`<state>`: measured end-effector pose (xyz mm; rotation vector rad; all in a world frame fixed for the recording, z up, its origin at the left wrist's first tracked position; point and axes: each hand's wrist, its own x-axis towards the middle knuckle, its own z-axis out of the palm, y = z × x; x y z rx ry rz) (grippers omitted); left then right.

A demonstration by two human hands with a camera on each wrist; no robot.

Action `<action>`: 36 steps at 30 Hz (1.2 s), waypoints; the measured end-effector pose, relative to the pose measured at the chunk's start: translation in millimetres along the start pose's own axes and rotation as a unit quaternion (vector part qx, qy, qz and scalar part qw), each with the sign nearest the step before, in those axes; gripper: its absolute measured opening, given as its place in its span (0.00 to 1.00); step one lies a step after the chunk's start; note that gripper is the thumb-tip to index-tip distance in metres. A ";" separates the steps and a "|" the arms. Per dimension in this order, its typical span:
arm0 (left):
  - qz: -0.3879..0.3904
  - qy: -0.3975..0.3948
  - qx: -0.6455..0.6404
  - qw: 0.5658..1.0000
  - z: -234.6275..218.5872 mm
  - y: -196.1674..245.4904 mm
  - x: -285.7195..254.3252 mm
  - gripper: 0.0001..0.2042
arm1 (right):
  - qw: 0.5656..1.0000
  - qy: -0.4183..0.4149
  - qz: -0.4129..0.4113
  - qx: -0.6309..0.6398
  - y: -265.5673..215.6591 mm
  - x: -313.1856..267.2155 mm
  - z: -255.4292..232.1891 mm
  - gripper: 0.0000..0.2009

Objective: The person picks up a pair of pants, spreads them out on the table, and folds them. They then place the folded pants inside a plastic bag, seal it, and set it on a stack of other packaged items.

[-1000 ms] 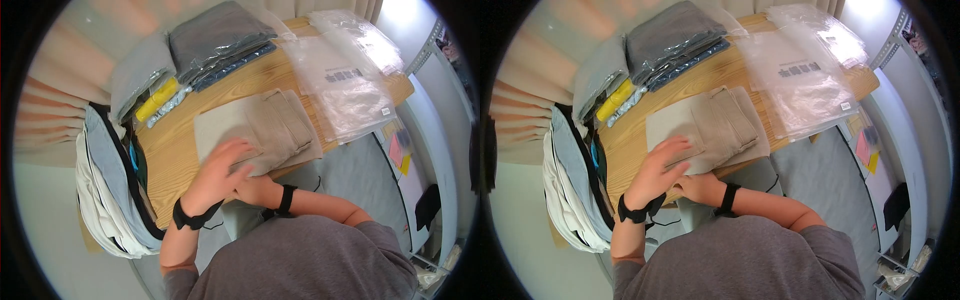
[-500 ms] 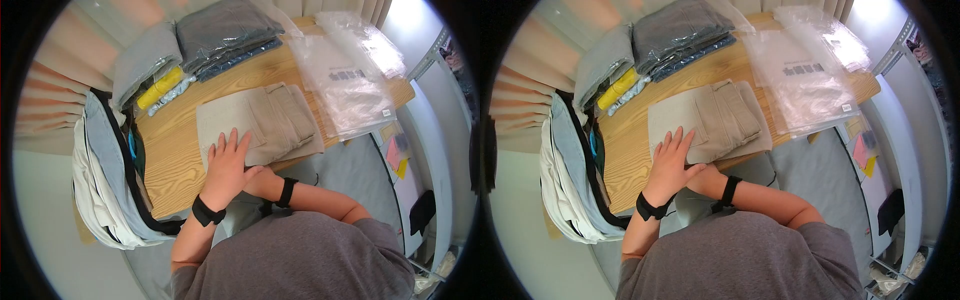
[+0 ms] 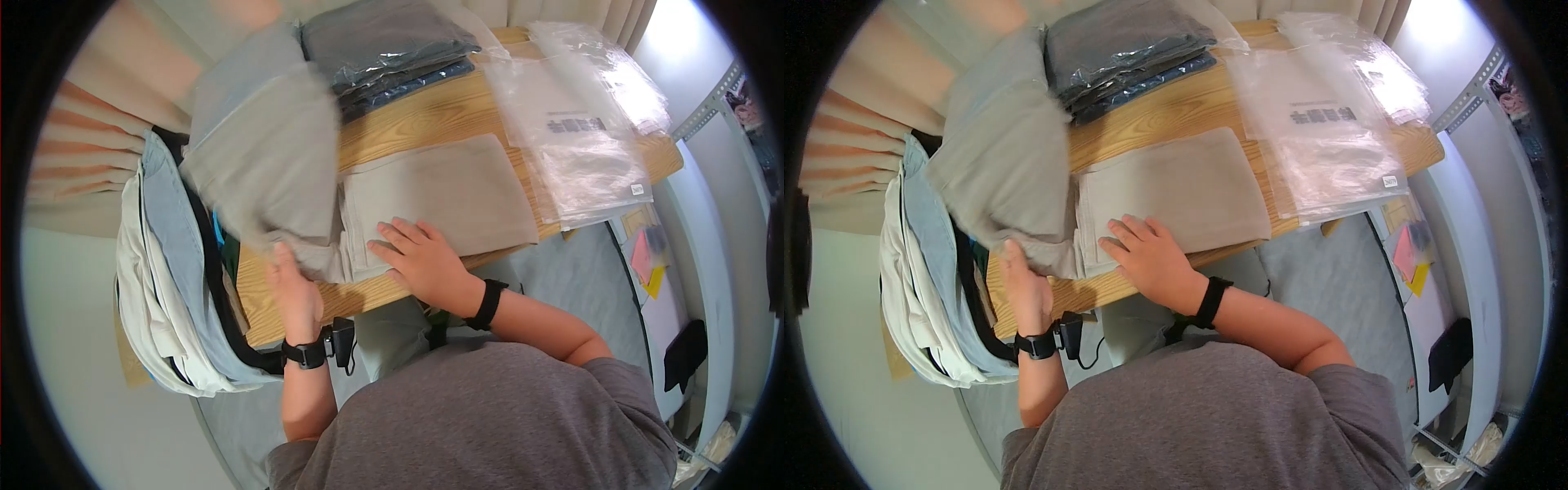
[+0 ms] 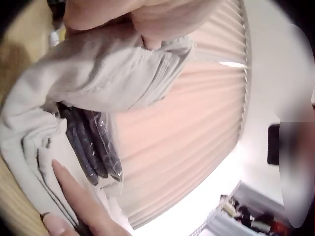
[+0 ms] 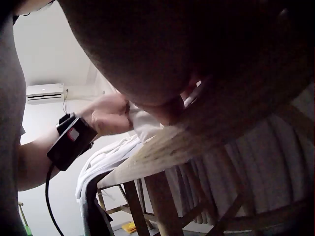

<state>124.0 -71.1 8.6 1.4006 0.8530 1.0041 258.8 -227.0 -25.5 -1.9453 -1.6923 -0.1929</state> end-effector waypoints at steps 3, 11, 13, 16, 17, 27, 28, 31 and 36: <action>-0.058 0.056 -0.148 0.986 -38.7 -11.8 -3.6 0.22 | 1.000 -0.023 0.011 0.012 -0.7 0.7 -2.9 0.24; -0.175 -0.075 0.060 0.980 -68.8 9.5 -43.7 0.17 | 0.999 -0.036 -0.001 0.012 3.7 -0.6 -2.9 0.25; -0.046 -0.112 0.122 0.985 -42.1 18.5 -51.5 0.14 | 0.999 -0.042 -0.006 0.012 5.9 -5.0 -9.6 0.25; 0.128 -0.167 0.194 0.958 -14.2 7.3 -43.8 0.09 | 0.994 -0.109 -0.030 0.008 18.4 -15.9 -55.1 0.26; 0.176 -0.160 0.261 0.935 -6.3 4.6 -41.7 0.09 | 0.988 -0.153 -0.035 0.012 29.1 -15.0 -77.6 0.26; 0.150 -0.137 0.327 0.923 7.2 -20.1 -30.0 0.16 | 0.961 -0.194 0.197 0.030 204.0 43.1 -118.3 0.18; 0.166 -0.144 0.350 0.911 7.2 -18.3 -29.5 0.17 | 0.962 -0.192 0.194 0.026 211.2 47.7 -116.2 0.18; 0.152 -0.155 0.348 0.912 11.2 -10.0 -27.7 0.18 | 0.929 -0.243 0.250 0.127 218.5 57.5 -114.7 0.16; 0.109 -0.168 0.315 0.928 22.3 -9.7 -22.8 0.18 | 0.889 -0.275 0.306 0.199 229.0 58.4 -114.4 0.16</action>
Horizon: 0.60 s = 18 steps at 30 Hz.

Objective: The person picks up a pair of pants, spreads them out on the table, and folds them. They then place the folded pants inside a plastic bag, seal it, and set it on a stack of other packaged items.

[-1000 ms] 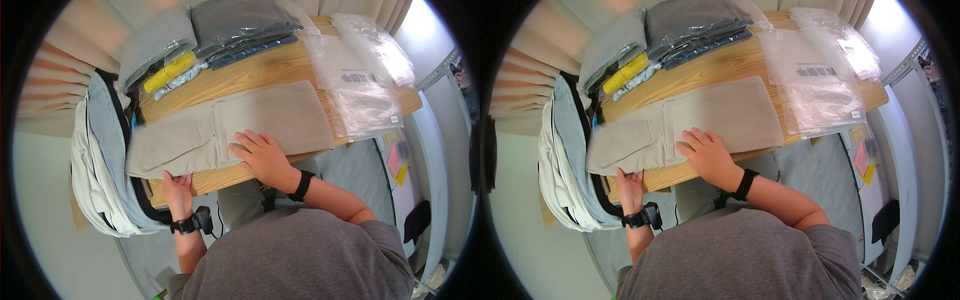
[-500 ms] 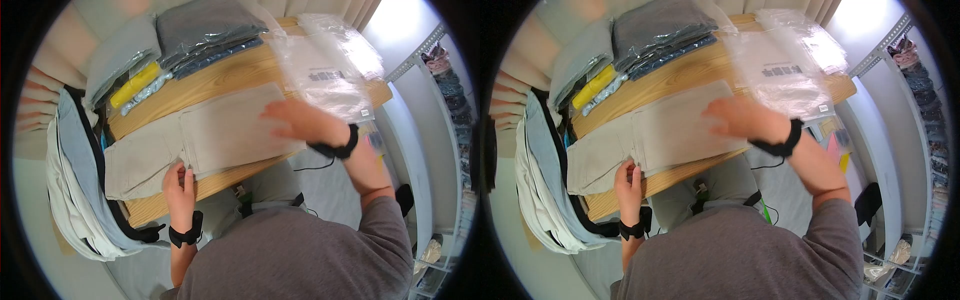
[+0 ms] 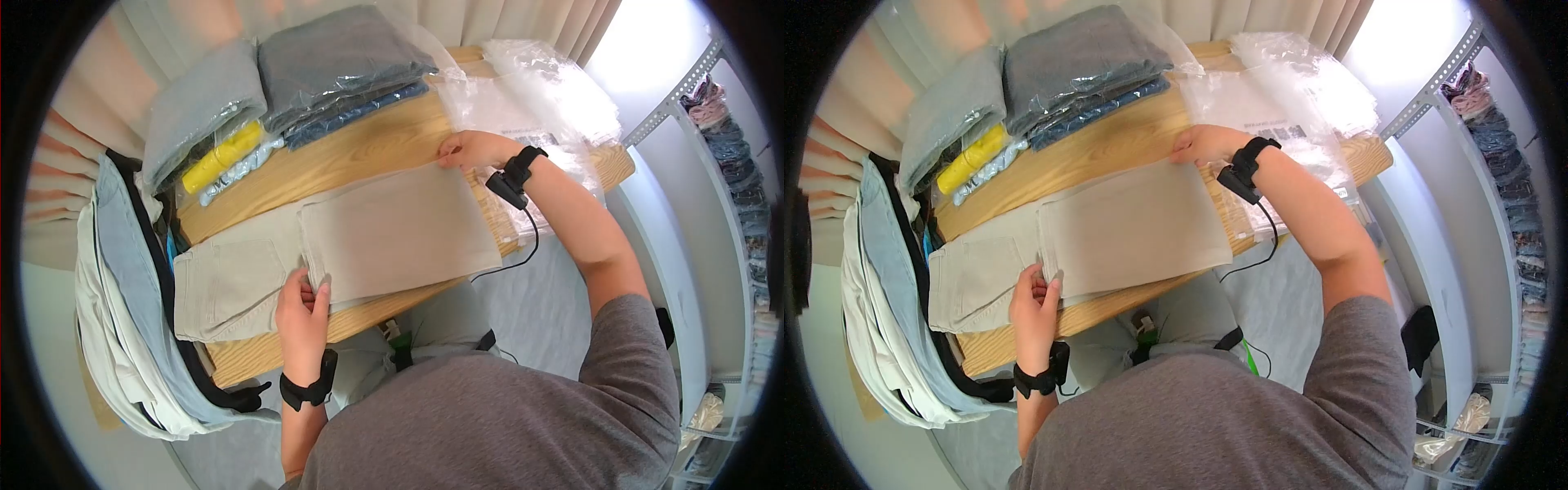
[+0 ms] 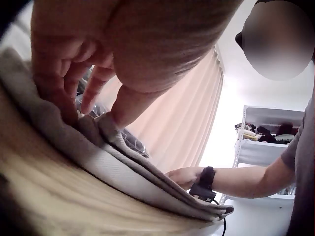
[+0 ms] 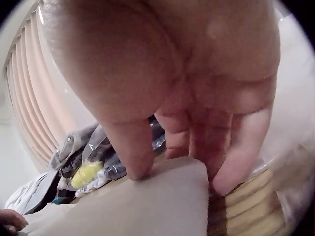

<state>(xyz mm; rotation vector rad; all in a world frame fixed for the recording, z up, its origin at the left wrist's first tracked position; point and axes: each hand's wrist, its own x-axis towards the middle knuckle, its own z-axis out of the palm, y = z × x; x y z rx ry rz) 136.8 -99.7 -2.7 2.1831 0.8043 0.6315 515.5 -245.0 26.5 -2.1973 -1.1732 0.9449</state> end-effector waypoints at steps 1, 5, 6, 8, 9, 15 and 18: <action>0.005 0.001 0.012 1.000 0.1 2.5 0.6 0.18 | 1.000 -0.003 0.001 0.000 6.4 3.1 -1.0 0.16; -0.025 -0.016 -0.028 0.999 -0.3 3.8 4.1 0.18 | 0.998 -0.006 -0.054 0.013 31.7 13.1 -5.3 0.14; -0.029 -0.012 -0.025 0.999 -0.5 3.6 4.8 0.18 | 0.997 -0.008 -0.069 0.036 30.2 12.1 -5.4 0.12; -0.063 -0.022 -0.075 0.995 0.3 1.9 5.7 0.18 | 0.997 -0.028 -0.053 0.049 27.9 8.8 -6.7 0.11; -0.064 -0.020 -0.073 0.995 1.0 -1.9 5.0 0.18 | 0.997 -0.008 -0.078 0.024 25.0 5.5 -4.4 0.11; -0.054 -0.016 -0.114 0.992 3.8 -9.4 7.0 0.19 | 0.997 -0.014 0.055 -0.043 -4.0 -10.1 -4.3 0.11; -0.058 -0.027 -0.088 0.994 3.1 -3.7 8.9 0.20 | 0.997 0.005 0.081 0.015 -8.5 -11.9 -1.6 0.11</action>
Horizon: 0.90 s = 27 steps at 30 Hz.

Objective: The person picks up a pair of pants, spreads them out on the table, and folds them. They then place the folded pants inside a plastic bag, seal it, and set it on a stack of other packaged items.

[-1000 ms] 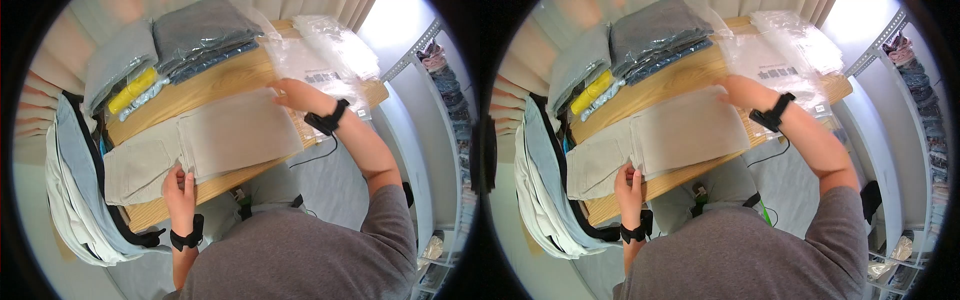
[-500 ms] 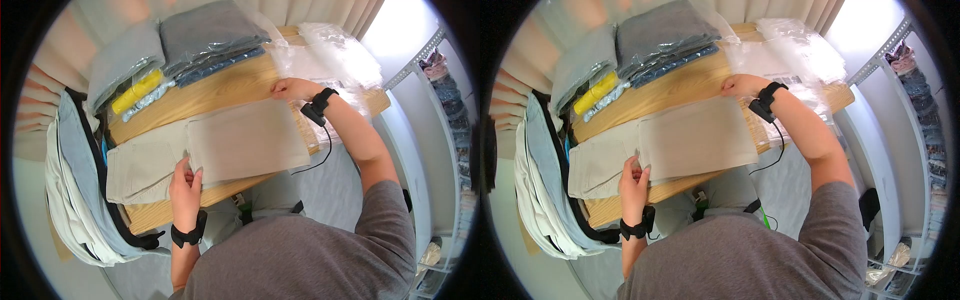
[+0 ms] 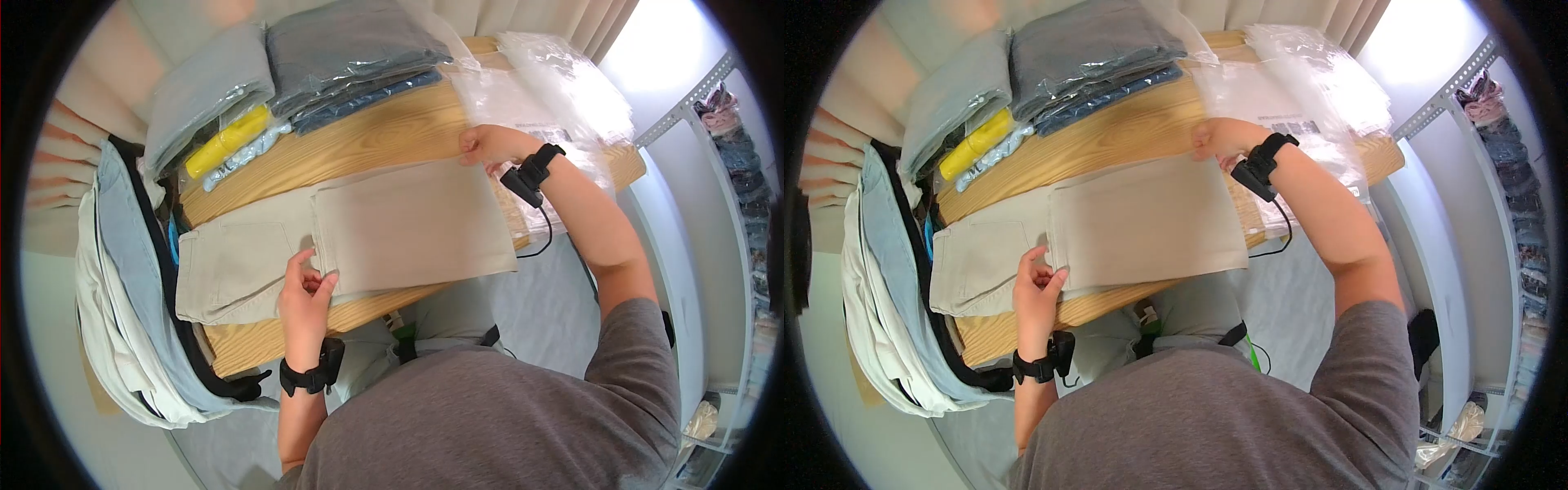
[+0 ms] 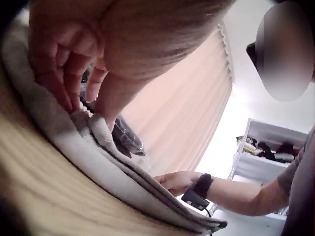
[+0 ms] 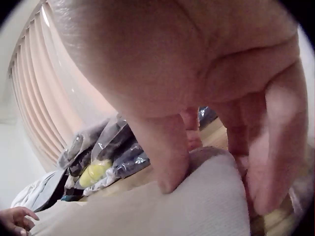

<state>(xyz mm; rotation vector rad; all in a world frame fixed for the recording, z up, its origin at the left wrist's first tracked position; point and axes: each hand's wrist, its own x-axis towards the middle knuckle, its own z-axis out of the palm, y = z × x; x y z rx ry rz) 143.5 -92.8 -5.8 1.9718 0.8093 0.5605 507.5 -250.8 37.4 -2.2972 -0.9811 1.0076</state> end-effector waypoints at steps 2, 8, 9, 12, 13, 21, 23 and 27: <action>0.009 -0.001 0.069 0.998 1.1 11.7 -1.3 0.21 | 1.000 -0.002 0.000 0.014 7.1 1.8 -0.6 0.10; 0.039 -0.068 -0.124 0.989 9.2 -11.4 6.6 0.20 | 0.992 -0.037 -0.013 0.117 26.0 -0.3 -13.5 0.08; 0.039 -0.070 -0.126 0.989 10.0 -11.8 7.1 0.20 | 0.988 -0.046 -0.024 0.147 28.8 1.0 -14.1 0.07; 0.040 -0.067 -0.135 0.988 11.4 -10.5 6.4 0.18 | 0.979 -0.065 -0.037 0.188 36.4 2.3 -16.3 0.07; 0.020 -0.070 -0.131 0.989 12.0 -9.1 5.3 0.18 | 0.976 -0.073 -0.040 0.202 38.6 2.9 -16.7 0.07; -0.022 -0.076 -0.122 0.989 12.3 -6.9 2.9 0.18 | 0.980 -0.069 -0.033 0.182 28.7 -5.7 -12.1 0.07; 0.008 -0.080 -0.116 0.990 13.6 -9.2 3.2 0.18 | 0.990 -0.055 -0.049 0.117 27.2 -5.8 -11.9 0.07; -0.001 -0.083 -0.112 0.990 13.1 -7.9 2.9 0.18 | 0.983 -0.073 -0.053 0.160 31.3 -5.8 -16.5 0.10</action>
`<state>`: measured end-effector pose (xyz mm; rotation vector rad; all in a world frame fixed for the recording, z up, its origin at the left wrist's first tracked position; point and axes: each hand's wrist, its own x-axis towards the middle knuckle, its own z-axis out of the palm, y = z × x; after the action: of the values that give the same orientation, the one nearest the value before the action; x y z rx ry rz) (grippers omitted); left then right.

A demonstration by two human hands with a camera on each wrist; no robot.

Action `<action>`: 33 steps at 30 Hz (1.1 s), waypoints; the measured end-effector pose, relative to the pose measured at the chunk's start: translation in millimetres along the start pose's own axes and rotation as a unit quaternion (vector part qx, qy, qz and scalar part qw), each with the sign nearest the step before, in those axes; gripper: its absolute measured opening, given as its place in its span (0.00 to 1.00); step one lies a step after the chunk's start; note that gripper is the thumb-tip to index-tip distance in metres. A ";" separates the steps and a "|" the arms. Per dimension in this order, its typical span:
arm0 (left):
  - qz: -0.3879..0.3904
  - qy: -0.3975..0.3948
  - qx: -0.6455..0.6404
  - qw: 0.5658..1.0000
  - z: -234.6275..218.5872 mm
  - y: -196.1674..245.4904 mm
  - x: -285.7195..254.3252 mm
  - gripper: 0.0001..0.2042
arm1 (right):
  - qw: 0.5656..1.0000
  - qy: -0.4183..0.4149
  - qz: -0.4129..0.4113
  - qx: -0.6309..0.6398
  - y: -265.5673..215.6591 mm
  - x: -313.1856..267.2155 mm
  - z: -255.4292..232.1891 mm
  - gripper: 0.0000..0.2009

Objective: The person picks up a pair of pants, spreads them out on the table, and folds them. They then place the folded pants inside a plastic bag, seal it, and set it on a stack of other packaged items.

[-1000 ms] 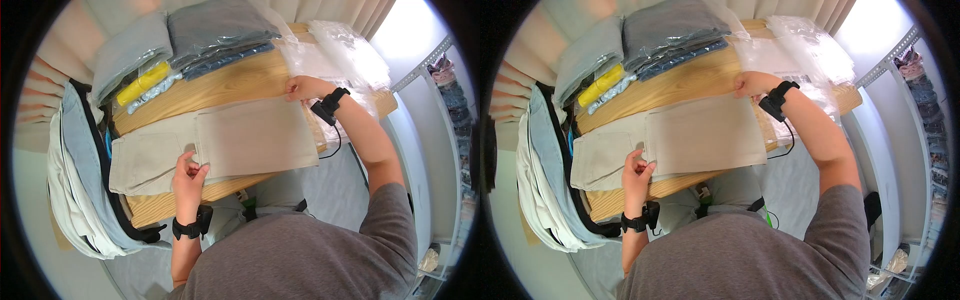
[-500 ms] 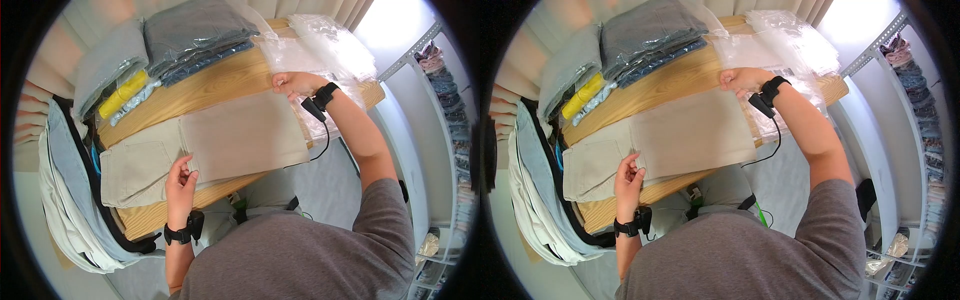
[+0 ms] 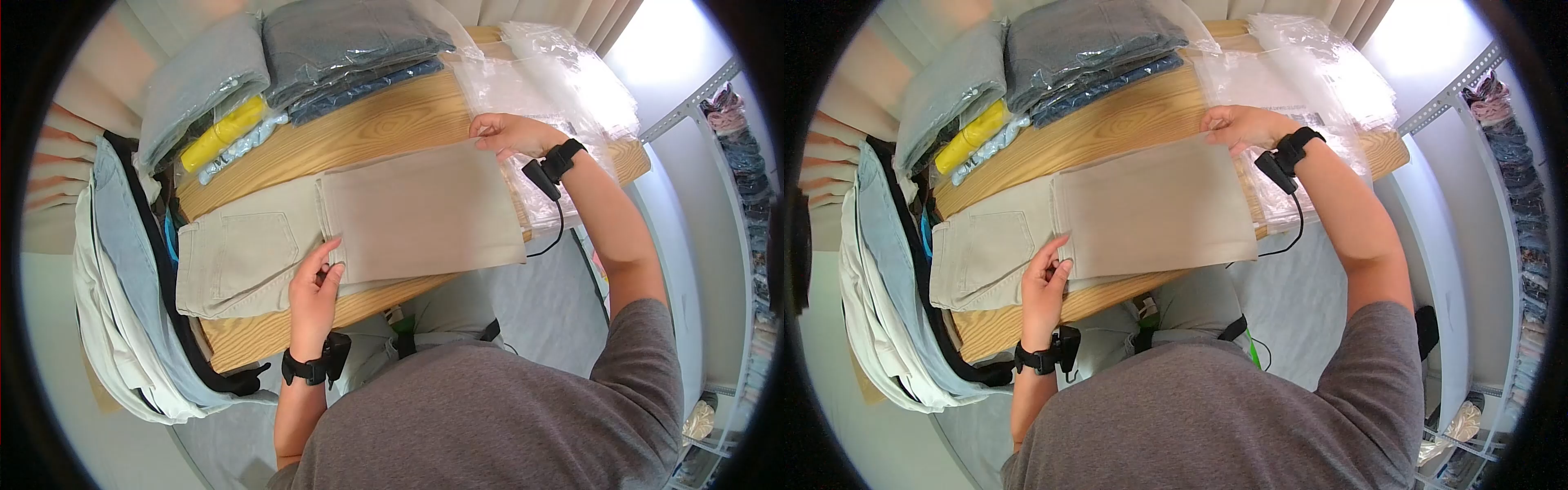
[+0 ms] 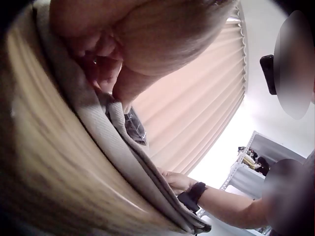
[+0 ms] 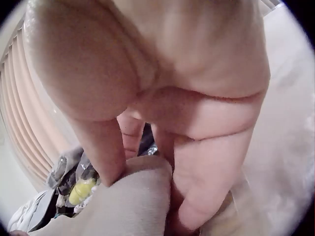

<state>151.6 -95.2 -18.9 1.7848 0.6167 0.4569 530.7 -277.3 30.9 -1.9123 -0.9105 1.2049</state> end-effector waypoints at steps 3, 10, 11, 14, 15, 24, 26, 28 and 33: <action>-0.015 0.007 -0.020 1.000 1.9 1.2 -0.1 0.18 | 1.000 0.008 -0.013 0.001 2.5 -0.9 1.3 0.09; 0.002 0.014 0.031 0.999 2.5 5.0 0.0 0.18 | 0.994 -0.022 0.007 -0.108 5.2 7.2 -3.5 0.09; 0.007 0.016 0.045 0.999 2.7 4.9 0.4 0.19 | 0.994 -0.019 0.009 -0.107 9.0 9.6 -6.2 0.09; 0.045 0.037 0.058 0.997 6.3 -3.1 2.0 0.20 | 0.997 -0.037 0.001 -0.063 17.6 13.5 -10.9 0.11; 0.045 0.035 0.057 0.997 5.5 -1.8 1.8 0.20 | 0.997 -0.041 -0.005 -0.064 16.0 11.2 -10.9 0.11; 0.030 0.004 0.102 0.994 5.9 4.6 2.3 0.22 | 0.943 0.160 -0.117 -0.268 6.8 -8.3 20.2 0.06; 0.033 0.016 0.114 0.993 6.2 2.1 1.6 0.21 | 0.888 0.248 -0.218 -0.321 -3.8 -33.5 47.2 0.14; 0.033 0.017 0.116 0.993 7.0 3.9 0.9 0.21 | 0.879 0.191 -0.272 -0.342 -19.8 -73.3 79.7 0.23; 0.044 0.014 0.132 0.990 7.1 4.9 0.9 0.21 | 0.902 0.109 -0.187 -0.372 10.3 -119.5 146.8 0.29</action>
<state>157.3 -101.1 -16.2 2.0660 0.6430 0.4796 358.2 -355.8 26.4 -2.2210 -1.6817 0.4080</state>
